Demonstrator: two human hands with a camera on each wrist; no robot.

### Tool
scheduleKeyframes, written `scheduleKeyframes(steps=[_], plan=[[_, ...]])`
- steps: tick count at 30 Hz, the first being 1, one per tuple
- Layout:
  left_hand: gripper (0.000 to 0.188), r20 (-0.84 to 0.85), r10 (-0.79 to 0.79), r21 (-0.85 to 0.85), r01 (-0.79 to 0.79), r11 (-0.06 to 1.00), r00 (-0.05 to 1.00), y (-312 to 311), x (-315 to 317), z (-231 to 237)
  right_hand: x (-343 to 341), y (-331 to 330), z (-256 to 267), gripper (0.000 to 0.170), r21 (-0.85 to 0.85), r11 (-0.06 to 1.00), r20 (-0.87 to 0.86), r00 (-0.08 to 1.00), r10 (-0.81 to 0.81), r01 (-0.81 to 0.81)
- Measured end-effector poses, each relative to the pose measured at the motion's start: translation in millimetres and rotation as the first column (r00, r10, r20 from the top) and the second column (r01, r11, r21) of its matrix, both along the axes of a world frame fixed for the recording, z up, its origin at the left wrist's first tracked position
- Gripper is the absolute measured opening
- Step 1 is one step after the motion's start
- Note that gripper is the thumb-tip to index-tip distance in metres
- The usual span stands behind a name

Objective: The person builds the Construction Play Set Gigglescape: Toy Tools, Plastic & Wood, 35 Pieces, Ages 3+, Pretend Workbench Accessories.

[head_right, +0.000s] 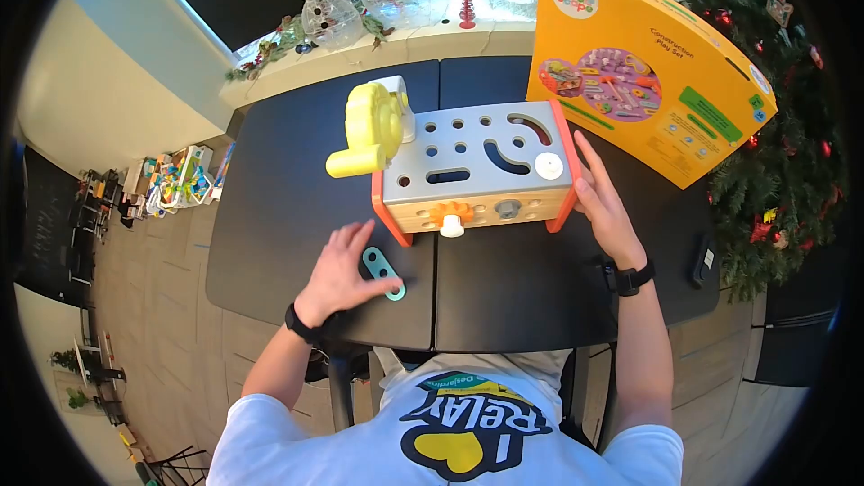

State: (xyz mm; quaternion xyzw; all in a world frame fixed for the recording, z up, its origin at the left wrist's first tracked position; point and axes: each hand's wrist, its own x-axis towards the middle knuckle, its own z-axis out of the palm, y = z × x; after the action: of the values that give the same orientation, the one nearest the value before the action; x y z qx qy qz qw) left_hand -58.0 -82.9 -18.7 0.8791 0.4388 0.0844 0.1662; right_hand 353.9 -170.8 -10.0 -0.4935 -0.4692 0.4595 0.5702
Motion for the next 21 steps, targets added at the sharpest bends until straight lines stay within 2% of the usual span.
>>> scheduleKeyframes(steps=[2,8,12,14,16,18,21], plan=[[0.109,-0.149,-0.016,0.051,0.023,0.998,0.989,-21.1,-0.7,-0.6,-0.1,1.2,-3.8,0.065,0.019,1.000,0.051,0.999,-0.018,0.017],[0.096,-0.100,0.044,0.010,-0.043,0.999,0.994,-29.6,2.3,-11.9,-5.2,-1.9,1.4,0.059,0.011,1.000,0.040,0.999,-0.029,0.029],[0.091,0.130,0.073,0.054,-0.081,0.995,0.989,-15.1,5.3,-3.5,-2.7,-6.1,1.9,0.056,0.040,0.999,0.148,0.988,-0.040,0.034],[0.089,0.270,0.105,0.057,-0.124,0.991,0.957,-4.7,10.0,26.0,-3.6,-8.2,4.4,0.055,0.037,0.999,0.158,0.987,-0.022,0.017],[0.085,0.435,0.048,0.121,-0.111,0.987,0.899,9.3,13.8,41.2,-4.8,-8.8,3.6,0.055,0.051,0.998,0.172,0.984,-0.037,0.029],[0.080,0.491,0.016,0.180,-0.119,0.976,0.871,15.1,28.3,59.2,-6.8,-8.6,3.0,0.055,0.065,0.997,0.174,0.984,-0.046,0.035],[0.076,0.454,-0.042,0.228,-0.071,0.971,0.890,19.7,53.4,75.1,-8.8,-8.3,3.3,0.055,0.084,0.995,0.202,0.977,-0.064,0.048]])
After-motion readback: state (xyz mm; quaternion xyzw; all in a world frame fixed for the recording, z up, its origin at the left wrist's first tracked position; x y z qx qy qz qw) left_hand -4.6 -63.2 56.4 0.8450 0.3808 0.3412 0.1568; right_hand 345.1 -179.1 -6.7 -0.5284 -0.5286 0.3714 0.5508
